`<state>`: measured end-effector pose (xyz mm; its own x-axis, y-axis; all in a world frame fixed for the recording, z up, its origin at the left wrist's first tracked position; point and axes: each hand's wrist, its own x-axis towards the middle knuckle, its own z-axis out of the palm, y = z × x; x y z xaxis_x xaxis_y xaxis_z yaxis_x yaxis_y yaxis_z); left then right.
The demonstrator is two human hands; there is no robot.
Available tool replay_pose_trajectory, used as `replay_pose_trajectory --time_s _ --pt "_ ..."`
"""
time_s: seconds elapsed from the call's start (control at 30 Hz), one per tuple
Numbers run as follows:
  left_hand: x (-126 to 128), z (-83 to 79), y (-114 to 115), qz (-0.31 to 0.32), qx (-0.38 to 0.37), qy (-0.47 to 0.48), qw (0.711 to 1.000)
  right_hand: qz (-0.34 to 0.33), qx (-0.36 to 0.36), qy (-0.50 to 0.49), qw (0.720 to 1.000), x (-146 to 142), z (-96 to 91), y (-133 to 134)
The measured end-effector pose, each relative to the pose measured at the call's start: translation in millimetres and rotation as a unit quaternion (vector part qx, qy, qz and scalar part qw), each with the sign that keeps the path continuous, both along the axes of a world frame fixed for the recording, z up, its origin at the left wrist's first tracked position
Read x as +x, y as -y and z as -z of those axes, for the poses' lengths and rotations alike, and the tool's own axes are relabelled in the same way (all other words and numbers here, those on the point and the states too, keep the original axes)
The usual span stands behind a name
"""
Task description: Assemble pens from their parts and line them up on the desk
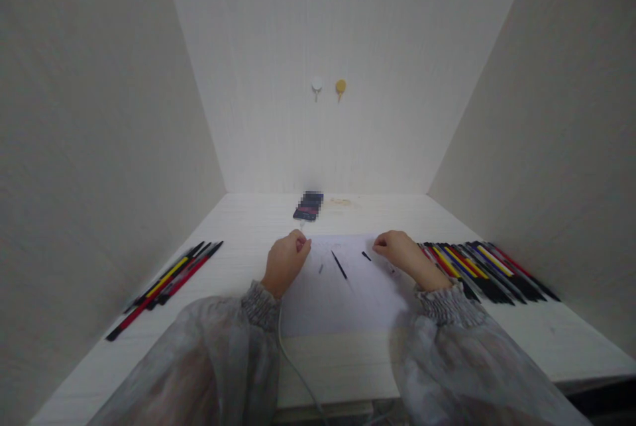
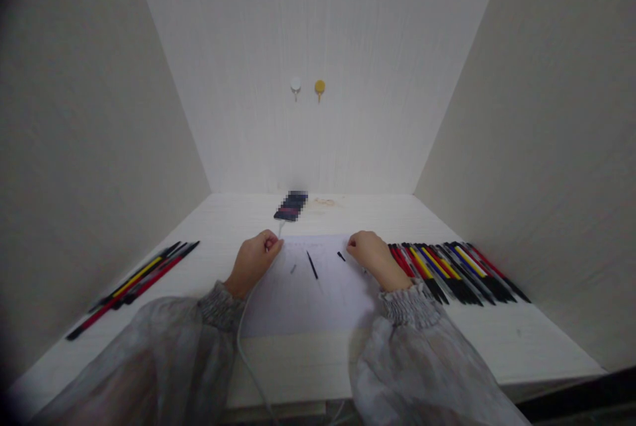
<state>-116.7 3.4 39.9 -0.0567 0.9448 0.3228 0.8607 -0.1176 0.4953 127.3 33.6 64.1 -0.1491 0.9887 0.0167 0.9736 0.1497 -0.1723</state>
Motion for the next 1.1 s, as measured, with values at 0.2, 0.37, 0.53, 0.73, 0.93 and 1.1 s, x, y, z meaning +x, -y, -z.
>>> replay_pose_trajectory --time_s 0.2,0.37,0.53,0.73,0.93,1.1 --pt "-2.1 3.4 0.1 0.014 0.032 0.021 0.999 -0.030 0.009 0.007 0.999 -7.2 6.8 1.3" --pt "-2.2 2.8 0.1 0.016 0.030 0.038 0.999 -0.051 0.021 -0.028 0.998 -25.8 10.2 9.9" --pt "2.1 4.5 1.5 0.068 -0.006 0.003 0.998 -0.099 0.005 -0.063 0.993 -50.7 19.0 21.5" --pt "8.5 13.8 3.4 0.096 -0.024 -0.079 0.992 -0.116 0.024 -0.026 0.993 -65.3 27.3 31.7" --pt "10.0 19.2 -4.9 0.110 -0.060 -0.070 0.990 -0.108 0.017 0.009 0.994 -70.5 25.1 37.0" --pt "12.0 19.9 -5.6 0.106 -0.069 -0.063 0.990 -0.107 0.017 0.026 0.994 -71.2 21.5 37.6"
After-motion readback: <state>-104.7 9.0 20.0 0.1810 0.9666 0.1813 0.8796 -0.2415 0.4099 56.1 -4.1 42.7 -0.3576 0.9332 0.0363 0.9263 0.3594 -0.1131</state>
